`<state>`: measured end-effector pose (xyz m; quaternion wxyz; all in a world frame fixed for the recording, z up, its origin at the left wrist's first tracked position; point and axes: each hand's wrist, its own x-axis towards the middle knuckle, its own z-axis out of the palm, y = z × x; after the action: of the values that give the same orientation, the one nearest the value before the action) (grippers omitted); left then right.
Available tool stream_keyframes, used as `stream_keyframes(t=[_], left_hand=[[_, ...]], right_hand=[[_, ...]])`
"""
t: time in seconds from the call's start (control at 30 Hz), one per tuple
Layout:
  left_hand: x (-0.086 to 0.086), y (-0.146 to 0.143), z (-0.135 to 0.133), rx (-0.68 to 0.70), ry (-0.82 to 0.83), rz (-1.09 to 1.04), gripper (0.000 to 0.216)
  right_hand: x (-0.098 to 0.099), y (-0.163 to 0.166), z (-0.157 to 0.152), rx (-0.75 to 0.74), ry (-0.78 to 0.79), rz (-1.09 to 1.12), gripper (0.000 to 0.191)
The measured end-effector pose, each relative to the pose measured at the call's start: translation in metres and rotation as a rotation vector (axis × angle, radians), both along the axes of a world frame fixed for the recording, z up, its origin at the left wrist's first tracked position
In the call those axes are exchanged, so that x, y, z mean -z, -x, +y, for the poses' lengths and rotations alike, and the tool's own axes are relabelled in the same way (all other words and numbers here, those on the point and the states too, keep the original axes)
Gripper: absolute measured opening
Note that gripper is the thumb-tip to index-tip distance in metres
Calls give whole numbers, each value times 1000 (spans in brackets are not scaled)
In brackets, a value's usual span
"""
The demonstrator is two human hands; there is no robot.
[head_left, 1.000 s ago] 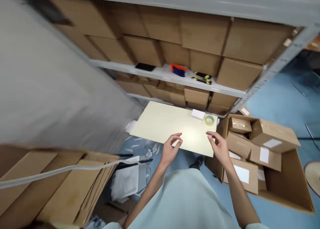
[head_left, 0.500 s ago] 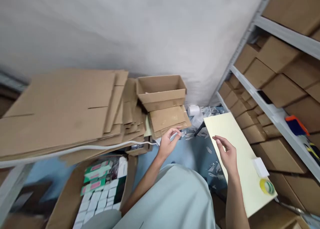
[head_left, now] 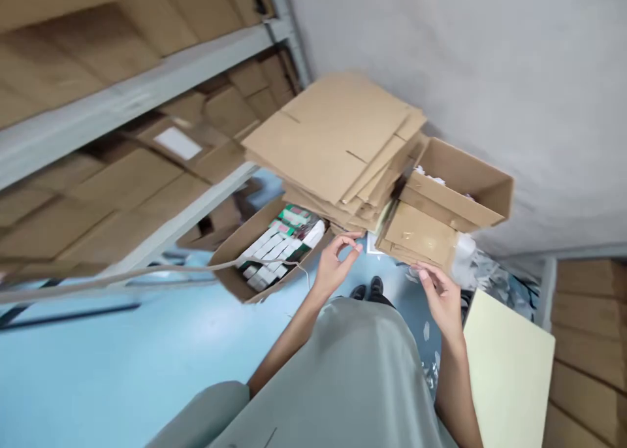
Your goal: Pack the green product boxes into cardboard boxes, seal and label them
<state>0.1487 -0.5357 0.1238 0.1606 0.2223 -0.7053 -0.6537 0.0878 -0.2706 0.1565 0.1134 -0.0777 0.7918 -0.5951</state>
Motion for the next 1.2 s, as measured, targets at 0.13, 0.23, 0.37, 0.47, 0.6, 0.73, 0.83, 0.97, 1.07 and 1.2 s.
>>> stream_keyframes(t=[0.13,0.23,0.37,0.47,0.6,0.73,0.83,0.97,1.07,1.2], left_hand=[[0,-31,-20,-299,33,-22,42],[8,-64,-20,-491,34,-75,41],[19,-110,-3,-695,13,-123,35],[22,-142,9,-835,17,-135,28],[25,-179,10,-968,5,-144,24],[35,-207,-6,-1048,-38,-133,23],[45,-228,-29,-1069,-97,-88,22],[57,-268,-75,-1075,-147,-54,24],[67,-307,-114,-1082,-127,-58,27],[85,-357,-162,-1090,-78,-117,33]], right_hand=[[9,33,-44,-381,7,-70,36],[11,47,-79,-662,41,-95,36],[20,50,-118,-977,57,-117,33],[30,38,-144,-1129,54,-171,36],[35,10,-173,-1250,13,-221,42],[31,-19,-202,-1324,-49,-233,43],[32,-45,-231,-1344,-116,-219,43],[39,-93,-284,-1382,-194,-241,45],[48,-140,-329,-1419,-209,-295,46],[63,-191,-380,-1462,-215,-363,48]])
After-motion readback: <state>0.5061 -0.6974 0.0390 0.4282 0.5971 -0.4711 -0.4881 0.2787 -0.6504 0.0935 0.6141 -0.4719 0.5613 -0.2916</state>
